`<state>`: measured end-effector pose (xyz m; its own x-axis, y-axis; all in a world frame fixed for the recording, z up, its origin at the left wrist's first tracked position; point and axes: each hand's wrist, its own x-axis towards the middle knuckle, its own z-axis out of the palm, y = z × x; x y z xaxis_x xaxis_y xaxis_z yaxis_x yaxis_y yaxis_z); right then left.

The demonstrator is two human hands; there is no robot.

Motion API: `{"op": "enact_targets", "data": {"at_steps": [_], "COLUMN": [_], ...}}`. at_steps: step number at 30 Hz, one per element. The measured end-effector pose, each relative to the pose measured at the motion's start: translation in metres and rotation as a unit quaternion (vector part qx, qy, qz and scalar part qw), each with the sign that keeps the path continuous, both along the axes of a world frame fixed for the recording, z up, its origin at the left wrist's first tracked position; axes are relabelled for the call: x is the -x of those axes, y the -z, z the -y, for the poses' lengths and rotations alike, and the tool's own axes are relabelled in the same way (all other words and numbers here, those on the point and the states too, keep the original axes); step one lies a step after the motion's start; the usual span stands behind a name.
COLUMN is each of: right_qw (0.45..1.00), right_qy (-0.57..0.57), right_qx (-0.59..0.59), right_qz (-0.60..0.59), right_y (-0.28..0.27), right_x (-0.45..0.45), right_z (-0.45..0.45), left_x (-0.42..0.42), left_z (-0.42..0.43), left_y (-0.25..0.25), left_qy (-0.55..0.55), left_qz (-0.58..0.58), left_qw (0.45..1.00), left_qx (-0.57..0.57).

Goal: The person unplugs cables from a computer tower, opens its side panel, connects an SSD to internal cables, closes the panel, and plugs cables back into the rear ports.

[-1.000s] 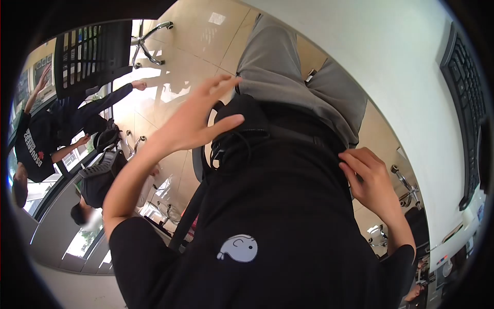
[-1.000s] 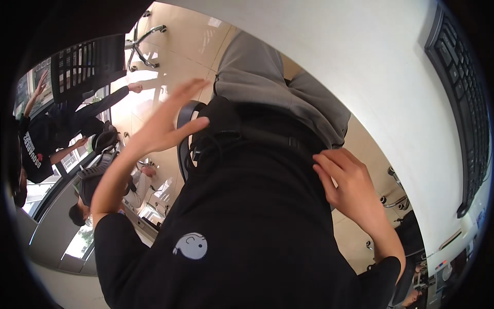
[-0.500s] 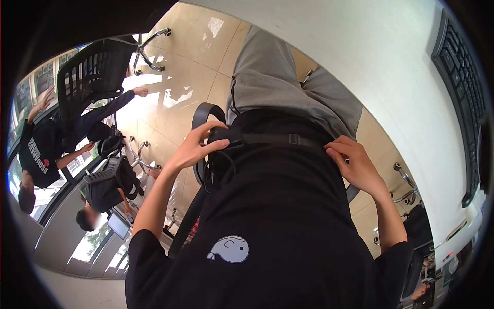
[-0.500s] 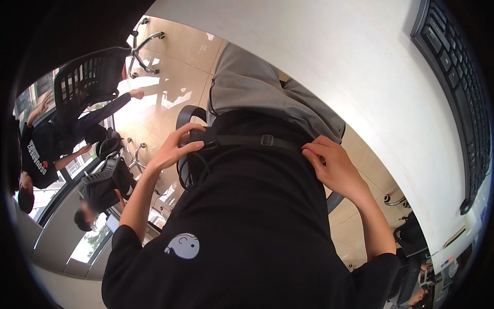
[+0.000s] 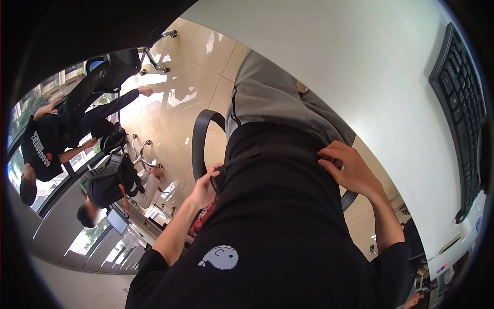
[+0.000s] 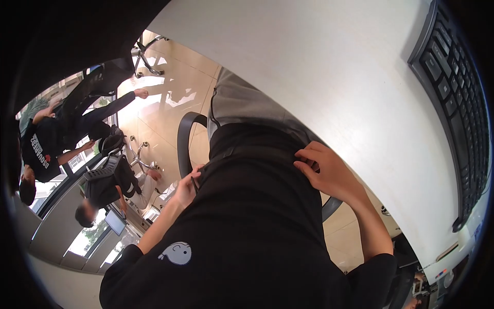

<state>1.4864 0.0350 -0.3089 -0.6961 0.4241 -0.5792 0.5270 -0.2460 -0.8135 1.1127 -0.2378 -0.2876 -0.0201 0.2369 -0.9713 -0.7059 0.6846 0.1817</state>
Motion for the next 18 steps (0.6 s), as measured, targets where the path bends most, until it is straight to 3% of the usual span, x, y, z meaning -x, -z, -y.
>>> {"op": "enact_targets", "data": {"at_steps": [5, 7, 9, 10, 13, 14, 16, 18], "right_qw": [0.999, 0.998, 0.998, 0.997, 0.992, 0.989, 0.982, 0.97], "right_qy": [-0.001, 0.01, 0.029, 0.043, 0.11, 0.135, 0.173, 0.227], "right_qx": [0.041, 0.046, 0.04, 0.038, -0.011, -0.034, -0.04, -0.053], "right_qz": [0.033, 0.031, 0.038, 0.049, 0.06, 0.057, 0.067, 0.074], "right_y": [-0.001, 0.001, 0.001, -0.001, 0.004, 0.007, 0.006, 0.016], "right_x": [-0.005, -0.009, -0.012, -0.015, -0.026, -0.028, -0.032, -0.043], "right_z": [-0.001, 0.001, 0.0, 0.004, 0.019, 0.024, 0.031, 0.046], "left_x": [-0.025, -0.042, -0.039, -0.023, -0.026, -0.032, -0.054, -0.053], "left_z": [-0.003, -0.019, -0.004, 0.034, 0.056, 0.071, 0.027, 0.039], "left_y": [0.006, -0.007, -0.003, 0.01, 0.006, 0.007, -0.022, -0.018], "left_qy": [0.004, -0.027, 0.024, 0.092, 0.269, 0.249, 0.272, 0.364], "left_qz": [-0.084, -0.17, -0.211, -0.205, -0.206, -0.207, -0.244, -0.289], "left_qw": [0.996, 0.985, 0.977, 0.972, 0.938, 0.946, 0.93, 0.885], "left_qx": [0.009, -0.012, 0.023, 0.074, 0.078, -0.021, -0.025, -0.021]}}
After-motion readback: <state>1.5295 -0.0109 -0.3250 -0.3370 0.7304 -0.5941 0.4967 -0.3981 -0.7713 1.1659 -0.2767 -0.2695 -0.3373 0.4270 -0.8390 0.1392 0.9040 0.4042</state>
